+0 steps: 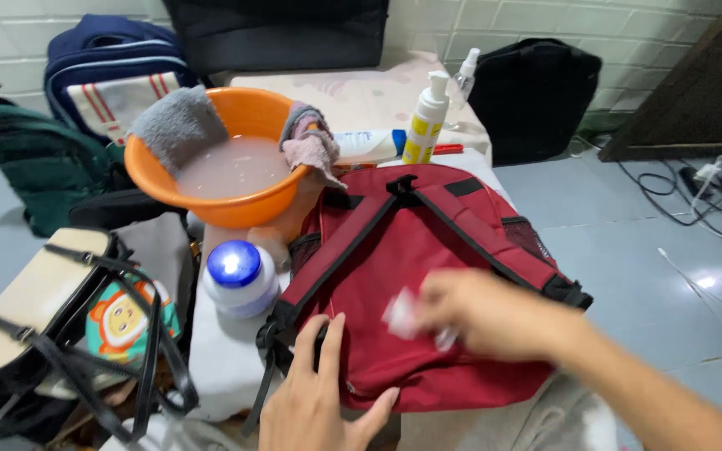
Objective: Spraying a backpack with cleaning solution and wiping it down with a cloth to clean the surface.
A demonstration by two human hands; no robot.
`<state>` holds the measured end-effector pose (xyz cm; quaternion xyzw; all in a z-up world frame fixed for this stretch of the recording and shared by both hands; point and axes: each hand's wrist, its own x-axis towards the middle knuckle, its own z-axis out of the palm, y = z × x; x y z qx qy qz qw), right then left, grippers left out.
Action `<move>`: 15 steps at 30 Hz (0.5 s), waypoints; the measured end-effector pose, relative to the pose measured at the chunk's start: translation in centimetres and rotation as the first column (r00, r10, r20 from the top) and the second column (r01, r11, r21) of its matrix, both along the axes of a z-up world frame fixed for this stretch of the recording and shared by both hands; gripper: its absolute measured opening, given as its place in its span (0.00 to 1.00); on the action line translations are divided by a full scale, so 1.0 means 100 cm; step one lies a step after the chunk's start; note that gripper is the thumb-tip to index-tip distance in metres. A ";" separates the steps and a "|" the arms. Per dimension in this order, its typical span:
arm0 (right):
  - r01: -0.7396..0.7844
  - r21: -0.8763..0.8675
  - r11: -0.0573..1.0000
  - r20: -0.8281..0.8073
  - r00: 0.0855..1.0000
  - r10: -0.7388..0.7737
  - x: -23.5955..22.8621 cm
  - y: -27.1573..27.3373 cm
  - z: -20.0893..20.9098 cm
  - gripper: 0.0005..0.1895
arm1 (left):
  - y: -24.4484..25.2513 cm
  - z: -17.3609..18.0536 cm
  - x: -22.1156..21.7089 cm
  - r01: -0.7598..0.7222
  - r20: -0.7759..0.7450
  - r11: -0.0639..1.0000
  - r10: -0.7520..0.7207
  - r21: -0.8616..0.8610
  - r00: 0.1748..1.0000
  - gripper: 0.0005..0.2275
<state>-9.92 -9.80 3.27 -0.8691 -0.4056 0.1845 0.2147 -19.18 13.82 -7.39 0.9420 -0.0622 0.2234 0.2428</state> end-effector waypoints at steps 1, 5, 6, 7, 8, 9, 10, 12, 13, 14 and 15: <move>0.128 -0.063 0.990 0.197 0.974 -0.113 0.017 -0.015 -0.006 0.25 | 0.001 0.007 0.000 0.037 -0.073 0.999 -0.039 -0.026 0.997 0.46; 0.420 -0.036 0.907 0.596 0.737 -0.318 0.041 -0.027 -0.044 0.16 | -0.001 0.022 -0.001 0.068 -0.207 0.997 -0.076 -0.046 0.975 0.50; 0.412 -0.036 0.911 0.592 0.743 -0.312 0.031 -0.006 -0.043 0.16 | -0.001 0.023 0.000 0.059 -0.212 0.997 -0.067 -0.045 0.975 0.50; 0.292 0.092 0.952 0.443 0.844 -0.302 0.021 0.015 -0.042 0.14 | -0.001 0.024 0.001 0.064 -0.192 0.998 -0.068 -0.026 0.979 0.52; 0.187 0.238 0.953 0.288 0.924 -0.252 0.010 0.035 -0.039 0.13 | -0.002 0.026 0.002 0.068 -0.173 0.998 -0.069 -0.007 0.982 0.53; 0.184 0.240 0.953 0.287 0.925 -0.250 0.001 0.045 -0.032 0.13 | -0.003 0.029 0.004 0.065 -0.174 0.998 -0.065 -0.004 0.983 0.53; 0.113 0.285 0.952 0.183 0.968 -0.170 -0.009 0.054 -0.025 0.11 | -0.003 0.033 0.006 0.073 -0.203 0.997 -0.069 0.010 0.977 0.54; 0.051 0.343 0.938 0.079 0.993 -0.083 -0.018 0.054 -0.016 0.09 | -0.001 0.034 0.009 0.084 -0.233 0.996 -0.075 0.030 0.970 0.55; 0.045 0.275 0.960 0.035 0.998 -0.057 -0.018 0.043 -0.013 0.18 | -0.001 0.032 0.012 0.078 -0.203 0.995 -0.064 0.061 0.977 0.57; 0.035 0.206 0.978 -0.011 0.999 -0.033 -0.017 0.032 -0.011 0.26 | 0.000 0.030 0.015 0.070 -0.172 0.993 -0.054 0.092 0.984 0.58; 0.035 0.202 0.979 -0.012 0.999 -0.033 -0.010 0.015 -0.007 0.26 | -0.001 0.028 0.016 0.070 -0.172 0.994 -0.054 0.088 0.984 0.58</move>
